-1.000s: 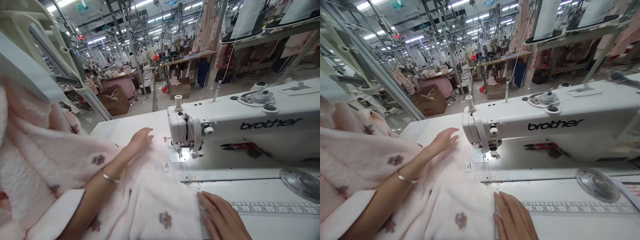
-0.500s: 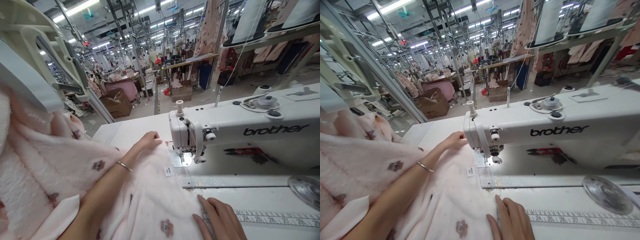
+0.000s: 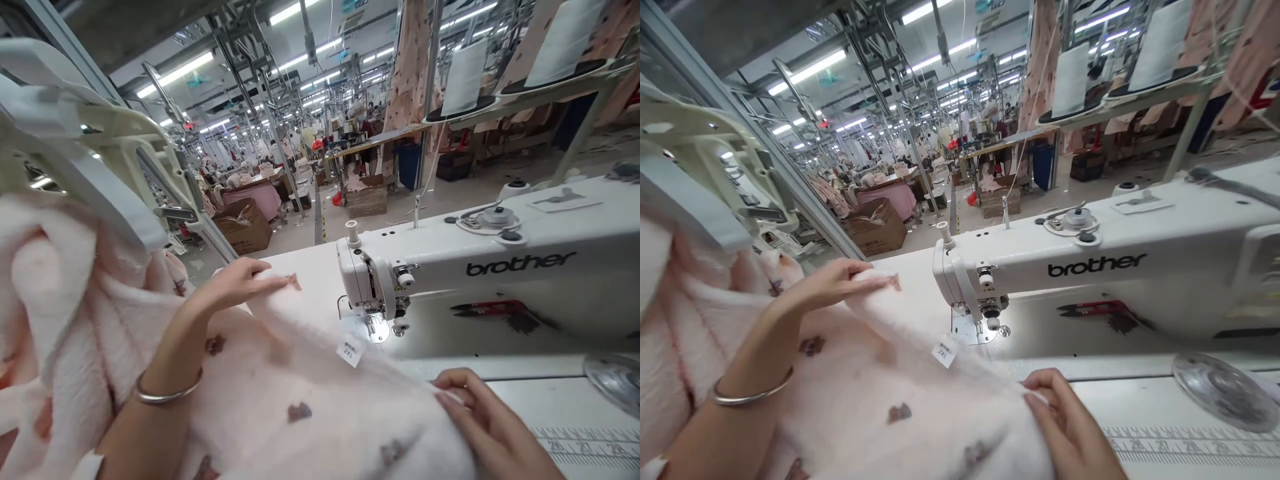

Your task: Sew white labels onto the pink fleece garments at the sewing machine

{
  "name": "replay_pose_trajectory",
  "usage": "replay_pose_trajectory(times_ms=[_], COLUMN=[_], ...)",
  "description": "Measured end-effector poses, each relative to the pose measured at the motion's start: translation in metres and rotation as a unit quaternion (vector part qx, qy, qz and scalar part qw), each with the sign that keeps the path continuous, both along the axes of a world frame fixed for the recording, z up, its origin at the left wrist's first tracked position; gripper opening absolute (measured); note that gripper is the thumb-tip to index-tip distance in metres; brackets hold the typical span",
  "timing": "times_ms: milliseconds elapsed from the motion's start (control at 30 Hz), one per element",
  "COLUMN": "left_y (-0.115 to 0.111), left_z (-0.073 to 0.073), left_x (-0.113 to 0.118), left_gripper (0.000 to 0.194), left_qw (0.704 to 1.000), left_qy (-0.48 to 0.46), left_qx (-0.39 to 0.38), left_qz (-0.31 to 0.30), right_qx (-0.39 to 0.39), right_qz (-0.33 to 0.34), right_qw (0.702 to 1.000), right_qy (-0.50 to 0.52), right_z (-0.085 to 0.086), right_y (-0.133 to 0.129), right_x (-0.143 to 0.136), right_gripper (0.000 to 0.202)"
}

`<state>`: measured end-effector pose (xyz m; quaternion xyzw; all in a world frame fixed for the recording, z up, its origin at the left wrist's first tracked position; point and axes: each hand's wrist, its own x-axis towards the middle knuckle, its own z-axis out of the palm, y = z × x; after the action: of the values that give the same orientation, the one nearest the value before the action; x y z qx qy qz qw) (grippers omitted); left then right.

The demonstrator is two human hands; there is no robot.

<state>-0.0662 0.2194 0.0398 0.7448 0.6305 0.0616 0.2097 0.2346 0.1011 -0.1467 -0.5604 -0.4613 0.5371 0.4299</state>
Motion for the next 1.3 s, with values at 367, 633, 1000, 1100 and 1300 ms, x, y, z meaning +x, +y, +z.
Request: replay_pose_trajectory(times_ms=[367, 633, 1000, 1100, 1300], left_y=[-0.025, -0.044, -0.043, -0.030, -0.013], left_z=[0.014, -0.089, -0.061, -0.034, -0.005], left_x=[-0.016, 0.037, 0.022, 0.010, 0.002], left_gripper=[0.033, 0.059, 0.018, 0.032, 0.039], left_qw=[0.980, 0.953, 0.990, 0.971, 0.934], left_qy=[-0.193, 0.039, -0.080, -0.229, -0.283], left_qx=[-0.004, -0.125, 0.012, 0.063, 0.164], left_qz=[-0.041, -0.272, -0.114, 0.032, 0.145], right_qx=[0.034, 0.016, 0.049, 0.008, -0.025], right_qz=[-0.023, 0.023, 0.070, 0.026, 0.031], right_qw=[0.999, 0.999, 0.993, 0.999, 0.992], right_qy=[0.001, 0.019, -0.086, 0.046, 0.122], right_z=[0.012, -0.005, -0.026, -0.010, 0.020], right_y=[0.014, -0.007, -0.019, -0.017, -0.009], right_x=[0.045, 0.051, 0.059, 0.045, 0.029], right_gripper=[0.043, 0.044, 0.038, 0.043, 0.050])
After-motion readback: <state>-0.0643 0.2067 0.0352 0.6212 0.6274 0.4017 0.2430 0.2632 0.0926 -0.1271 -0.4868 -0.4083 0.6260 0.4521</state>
